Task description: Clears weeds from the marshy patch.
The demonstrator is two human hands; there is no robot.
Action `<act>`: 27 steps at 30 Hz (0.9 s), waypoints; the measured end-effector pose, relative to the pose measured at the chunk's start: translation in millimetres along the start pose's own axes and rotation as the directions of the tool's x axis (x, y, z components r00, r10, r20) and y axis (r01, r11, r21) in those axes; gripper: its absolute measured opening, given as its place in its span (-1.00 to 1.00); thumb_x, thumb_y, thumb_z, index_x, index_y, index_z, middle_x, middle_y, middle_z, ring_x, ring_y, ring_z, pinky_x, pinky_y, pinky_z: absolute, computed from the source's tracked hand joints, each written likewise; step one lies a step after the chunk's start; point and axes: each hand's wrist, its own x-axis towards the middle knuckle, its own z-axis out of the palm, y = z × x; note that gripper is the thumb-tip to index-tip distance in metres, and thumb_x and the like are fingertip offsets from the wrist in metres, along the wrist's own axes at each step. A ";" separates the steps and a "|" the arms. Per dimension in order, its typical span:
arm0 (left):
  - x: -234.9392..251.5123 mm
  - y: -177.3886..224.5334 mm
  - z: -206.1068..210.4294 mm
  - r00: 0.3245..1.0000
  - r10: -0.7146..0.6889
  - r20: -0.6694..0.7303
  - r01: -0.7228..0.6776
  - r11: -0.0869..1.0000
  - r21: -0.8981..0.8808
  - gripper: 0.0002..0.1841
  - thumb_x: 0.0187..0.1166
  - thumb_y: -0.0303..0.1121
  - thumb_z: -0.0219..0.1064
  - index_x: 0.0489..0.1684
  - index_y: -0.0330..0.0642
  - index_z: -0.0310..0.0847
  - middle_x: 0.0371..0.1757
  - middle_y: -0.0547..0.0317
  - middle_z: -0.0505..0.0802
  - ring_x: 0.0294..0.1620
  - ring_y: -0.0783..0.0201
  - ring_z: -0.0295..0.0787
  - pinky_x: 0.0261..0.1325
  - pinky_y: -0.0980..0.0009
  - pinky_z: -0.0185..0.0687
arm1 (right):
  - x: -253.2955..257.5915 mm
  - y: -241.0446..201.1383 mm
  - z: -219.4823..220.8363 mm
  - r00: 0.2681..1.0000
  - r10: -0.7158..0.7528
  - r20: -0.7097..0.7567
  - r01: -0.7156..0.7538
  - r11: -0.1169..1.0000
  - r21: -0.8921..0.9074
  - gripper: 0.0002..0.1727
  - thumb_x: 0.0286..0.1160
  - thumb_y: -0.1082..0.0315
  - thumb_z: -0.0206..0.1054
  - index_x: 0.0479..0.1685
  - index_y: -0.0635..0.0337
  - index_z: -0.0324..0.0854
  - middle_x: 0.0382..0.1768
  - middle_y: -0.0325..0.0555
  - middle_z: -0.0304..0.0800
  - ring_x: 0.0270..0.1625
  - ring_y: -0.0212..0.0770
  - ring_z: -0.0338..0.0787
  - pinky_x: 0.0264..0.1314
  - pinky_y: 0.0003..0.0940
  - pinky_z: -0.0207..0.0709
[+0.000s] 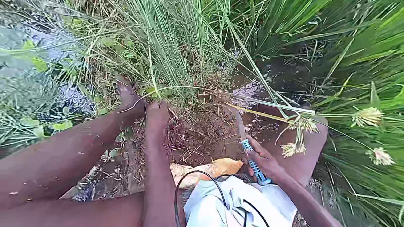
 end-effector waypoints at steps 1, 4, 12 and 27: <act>-0.7 1.4 -1.6 0.999 0.006 -0.040 -0.008 0.999 -0.033 -0.46 0.84 0.05 0.04 0.36 -0.29 0.54 0.12 -0.31 0.73 0.08 -0.17 0.66 0.12 -0.31 0.49 | -0.4 -0.7 -0.1 1.000 0.002 0.011 -0.002 1.000 0.005 -0.24 0.75 0.24 0.03 0.91 -0.05 -0.23 -0.37 -0.17 0.63 -0.63 -0.25 0.66 -0.63 -0.34 0.67; 0.9 -5.3 9.2 0.996 0.025 -0.085 -0.031 0.997 -0.067 -0.47 0.85 0.02 0.04 0.39 -0.30 0.53 0.14 -0.29 0.74 0.08 -0.13 0.70 0.17 -0.26 0.54 | -2.1 -2.4 -2.0 0.999 0.002 0.050 -0.002 1.000 0.000 -0.26 0.75 0.23 0.04 0.89 -0.08 -0.20 -0.35 -0.20 0.63 -0.61 -0.27 0.66 -0.62 -0.35 0.67; -9.4 5.8 -8.0 0.990 0.097 0.104 -0.107 0.990 0.087 -0.56 0.85 -0.02 0.07 0.26 -0.24 0.56 -0.16 -0.10 0.72 -0.28 0.11 0.62 -0.15 0.01 0.57 | 1.2 -0.6 -2.2 0.999 0.024 0.041 -0.023 1.000 -0.021 -0.23 0.74 0.25 0.08 0.90 -0.05 -0.18 -0.32 -0.17 0.67 -0.60 -0.25 0.68 -0.61 -0.32 0.69; -1.7 17.7 -32.7 0.986 0.147 -0.077 -0.145 0.989 0.033 -0.52 0.84 -0.01 0.07 0.40 -0.24 0.53 0.05 -0.19 0.77 -0.04 -0.05 0.71 0.07 -0.20 0.57 | 8.2 -1.6 -0.2 0.998 0.017 0.055 -0.015 0.999 -0.033 -0.24 0.75 0.24 0.07 0.90 -0.07 -0.18 -0.32 -0.17 0.68 -0.62 -0.24 0.69 -0.62 -0.30 0.70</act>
